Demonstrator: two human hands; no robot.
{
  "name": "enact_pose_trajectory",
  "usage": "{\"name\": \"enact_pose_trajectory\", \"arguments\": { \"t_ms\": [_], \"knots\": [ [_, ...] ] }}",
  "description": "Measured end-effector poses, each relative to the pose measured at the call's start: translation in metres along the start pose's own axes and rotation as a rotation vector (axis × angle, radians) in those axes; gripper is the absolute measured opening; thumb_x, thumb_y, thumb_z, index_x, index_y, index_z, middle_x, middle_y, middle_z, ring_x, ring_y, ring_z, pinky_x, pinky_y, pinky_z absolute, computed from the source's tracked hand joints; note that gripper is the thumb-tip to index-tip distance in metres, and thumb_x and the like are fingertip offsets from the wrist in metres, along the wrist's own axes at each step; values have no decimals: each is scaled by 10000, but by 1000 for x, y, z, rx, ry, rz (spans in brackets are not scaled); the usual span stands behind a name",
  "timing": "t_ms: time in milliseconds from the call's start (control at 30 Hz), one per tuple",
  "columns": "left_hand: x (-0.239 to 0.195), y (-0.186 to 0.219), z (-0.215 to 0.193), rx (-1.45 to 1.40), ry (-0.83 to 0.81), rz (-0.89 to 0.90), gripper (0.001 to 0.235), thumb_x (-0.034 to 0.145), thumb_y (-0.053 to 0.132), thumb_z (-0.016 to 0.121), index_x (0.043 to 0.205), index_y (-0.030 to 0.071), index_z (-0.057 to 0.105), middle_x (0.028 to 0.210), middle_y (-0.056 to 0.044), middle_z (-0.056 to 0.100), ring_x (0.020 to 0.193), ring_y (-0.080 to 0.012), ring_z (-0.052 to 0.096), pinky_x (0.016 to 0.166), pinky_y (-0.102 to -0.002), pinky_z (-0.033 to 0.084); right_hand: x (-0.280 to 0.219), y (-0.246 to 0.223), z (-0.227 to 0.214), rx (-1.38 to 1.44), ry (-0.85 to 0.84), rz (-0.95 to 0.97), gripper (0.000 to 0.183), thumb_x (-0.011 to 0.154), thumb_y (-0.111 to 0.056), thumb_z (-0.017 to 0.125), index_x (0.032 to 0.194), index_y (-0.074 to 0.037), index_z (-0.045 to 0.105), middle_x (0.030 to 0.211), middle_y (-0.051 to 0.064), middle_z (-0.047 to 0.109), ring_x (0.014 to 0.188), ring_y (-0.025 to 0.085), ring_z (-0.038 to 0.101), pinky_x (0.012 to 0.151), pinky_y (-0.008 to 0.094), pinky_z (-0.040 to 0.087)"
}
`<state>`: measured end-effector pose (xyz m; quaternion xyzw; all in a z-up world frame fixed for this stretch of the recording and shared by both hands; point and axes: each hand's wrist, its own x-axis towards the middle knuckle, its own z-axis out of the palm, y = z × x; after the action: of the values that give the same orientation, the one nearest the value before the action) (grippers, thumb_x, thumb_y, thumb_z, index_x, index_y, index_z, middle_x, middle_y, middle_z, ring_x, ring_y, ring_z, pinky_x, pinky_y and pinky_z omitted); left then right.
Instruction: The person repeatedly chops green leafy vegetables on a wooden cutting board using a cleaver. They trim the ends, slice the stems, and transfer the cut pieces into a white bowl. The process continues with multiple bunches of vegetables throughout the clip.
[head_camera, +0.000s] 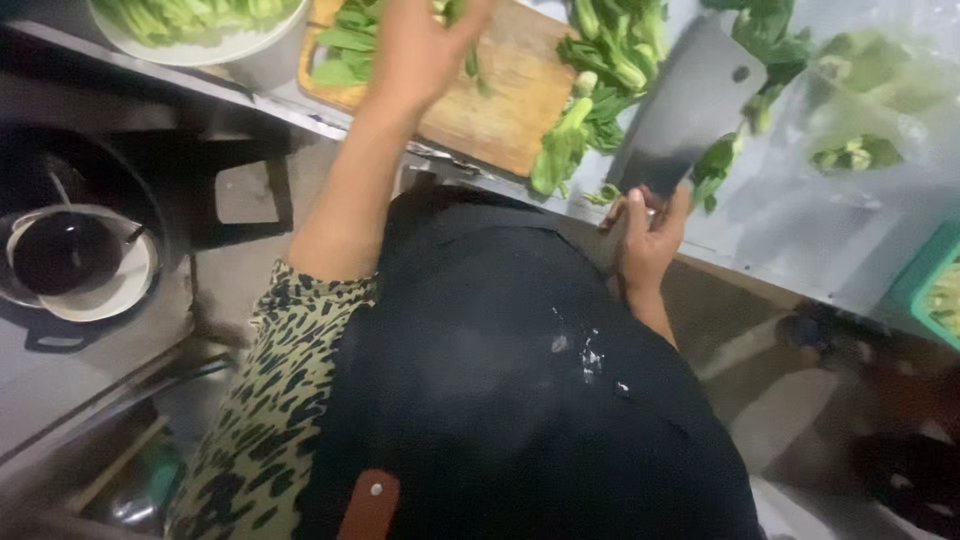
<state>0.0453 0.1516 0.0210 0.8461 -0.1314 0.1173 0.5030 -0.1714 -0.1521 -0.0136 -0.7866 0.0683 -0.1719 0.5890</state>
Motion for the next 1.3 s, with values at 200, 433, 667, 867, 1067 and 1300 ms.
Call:
{"name": "enact_pose_trajectory", "arguments": {
  "t_ms": [200, 433, 667, 867, 1067, 1300],
  "knots": [
    [-31, -20, 42, 300, -358, 398, 405, 959, 373, 807, 1213, 106, 636, 1206, -103, 664, 1156, -337, 613, 962, -460, 482, 14, -32, 46, 122, -123, 265, 261, 1145, -91, 528, 1356, 42, 449, 852, 82, 593, 652, 159, 597, 550, 313, 521],
    [-59, -37, 47, 170, -271, 435, 661, 796, 346, 793, 1296, -5, 542, 1207, -207, 605, 1136, -395, 557, 994, -503, 419, 22, -52, 91, -463, -229, 234, 343, 1094, -148, 541, 1415, -39, 490, 817, 156, 699, 666, 275, 687, 603, 418, 534],
    [-56, -47, 34, 79, -356, 297, 294, 975, 231, 771, 1108, 22, 614, 1135, -169, 616, 1094, -370, 584, 944, -476, 468, 23, -58, 126, -640, -233, 193, 290, 1076, -167, 550, 1320, -24, 486, 954, 290, 714, 885, 515, 679, 730, 564, 519],
    [-57, -55, 38, 55, -324, 362, 243, 907, 181, 775, 1049, 29, 650, 1063, -130, 617, 1060, -348, 587, 901, -456, 467, 30, -67, 140, -751, -291, 323, 346, 1061, -161, 537, 1367, -38, 432, 879, 355, 665, 842, 567, 627, 708, 633, 471],
    [-58, -60, 41, 38, -346, 327, 210, 909, 157, 790, 1039, 50, 666, 1039, -96, 619, 1033, -329, 587, 881, -445, 464, 31, -63, 143, -826, -380, 344, 437, 1018, -123, 538, 1387, 3, 341, 806, 368, 643, 767, 582, 614, 669, 655, 461],
    [-59, -58, 37, 149, -452, 312, 332, 815, 105, 796, 1111, 65, 651, 1088, -117, 617, 1081, -341, 584, 907, -450, 465, 39, -34, 179, -810, -325, 224, 289, 1032, -77, 517, 1295, -70, 397, 921, 314, 684, 880, 547, 654, 719, 641, 482]
  ]
}}
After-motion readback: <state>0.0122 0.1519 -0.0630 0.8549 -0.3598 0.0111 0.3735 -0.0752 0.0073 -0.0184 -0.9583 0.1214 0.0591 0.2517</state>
